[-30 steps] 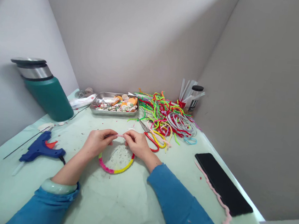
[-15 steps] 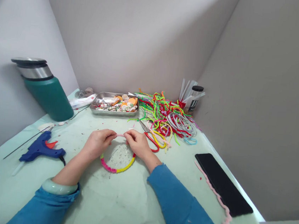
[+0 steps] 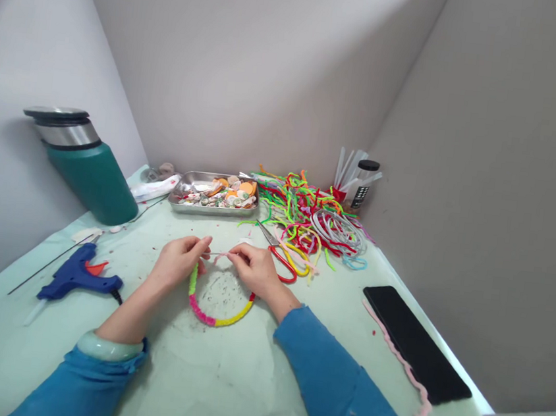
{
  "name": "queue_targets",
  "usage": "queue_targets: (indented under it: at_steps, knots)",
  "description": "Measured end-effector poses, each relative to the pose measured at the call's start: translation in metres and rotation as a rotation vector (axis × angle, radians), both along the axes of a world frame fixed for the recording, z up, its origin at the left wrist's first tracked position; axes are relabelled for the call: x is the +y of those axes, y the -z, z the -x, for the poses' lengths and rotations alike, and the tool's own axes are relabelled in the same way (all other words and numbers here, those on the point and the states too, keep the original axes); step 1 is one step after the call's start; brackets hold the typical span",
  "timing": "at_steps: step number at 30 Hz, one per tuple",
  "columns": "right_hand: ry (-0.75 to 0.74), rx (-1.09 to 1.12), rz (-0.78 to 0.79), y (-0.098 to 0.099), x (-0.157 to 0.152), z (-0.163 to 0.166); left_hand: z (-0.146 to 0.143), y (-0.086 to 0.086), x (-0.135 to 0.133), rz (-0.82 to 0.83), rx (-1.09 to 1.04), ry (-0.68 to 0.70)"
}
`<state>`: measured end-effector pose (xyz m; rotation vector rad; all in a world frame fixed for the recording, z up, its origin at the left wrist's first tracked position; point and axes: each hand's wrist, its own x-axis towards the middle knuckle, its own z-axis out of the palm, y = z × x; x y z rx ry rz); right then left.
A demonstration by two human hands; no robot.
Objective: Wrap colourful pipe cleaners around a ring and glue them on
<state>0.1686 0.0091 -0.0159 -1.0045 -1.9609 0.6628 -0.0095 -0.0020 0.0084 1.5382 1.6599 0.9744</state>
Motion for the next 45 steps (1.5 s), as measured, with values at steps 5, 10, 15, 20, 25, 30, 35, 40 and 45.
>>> queue_targets:
  at_steps: [5, 10, 15, 20, 25, 30, 35, 40, 45]
  knots:
    - [-0.002, -0.001, -0.001, -0.0002, -0.0009, -0.0001, -0.0006, -0.0028, -0.0015, 0.287, -0.233, 0.114]
    - [-0.011, 0.014, -0.002, -0.0008, -0.0015, -0.0003, -0.002, -0.0074, -0.0042, 0.388, -0.43, 0.11]
    - [-0.018, -0.002, -0.005, -0.0021, -0.002, -0.0001, 0.0002, -0.0057, -0.003, 0.366, -0.524, 0.139]
    - [-0.034, -0.037, -0.002, -0.0035, -0.0026, 0.0004, 0.0025, -0.0028, -0.002, 0.349, -0.554, 0.162]
    - [-0.039, -0.041, -0.006, -0.0041, -0.0041, 0.0007, 0.0025, -0.0034, -0.0029, 0.319, -0.566, 0.18]
    - [-0.04, -0.043, -0.015, -0.0036, -0.0038, 0.0006, 0.0029, -0.0063, -0.0049, 0.297, -0.569, 0.235]
    - [-0.035, -0.042, -0.021, -0.0038, -0.0035, 0.0005, 0.0027, -0.005, -0.0034, 0.265, -0.55, 0.237]
    - [-0.032, -0.062, -0.015, -0.0038, -0.004, 0.0005, 0.0017, -0.0045, -0.0025, 0.214, -0.516, 0.219]
    - [-0.031, -0.066, -0.008, -0.0026, -0.0036, 0.0004, 0.0013, -0.0044, -0.0026, 0.228, -0.515, 0.245]
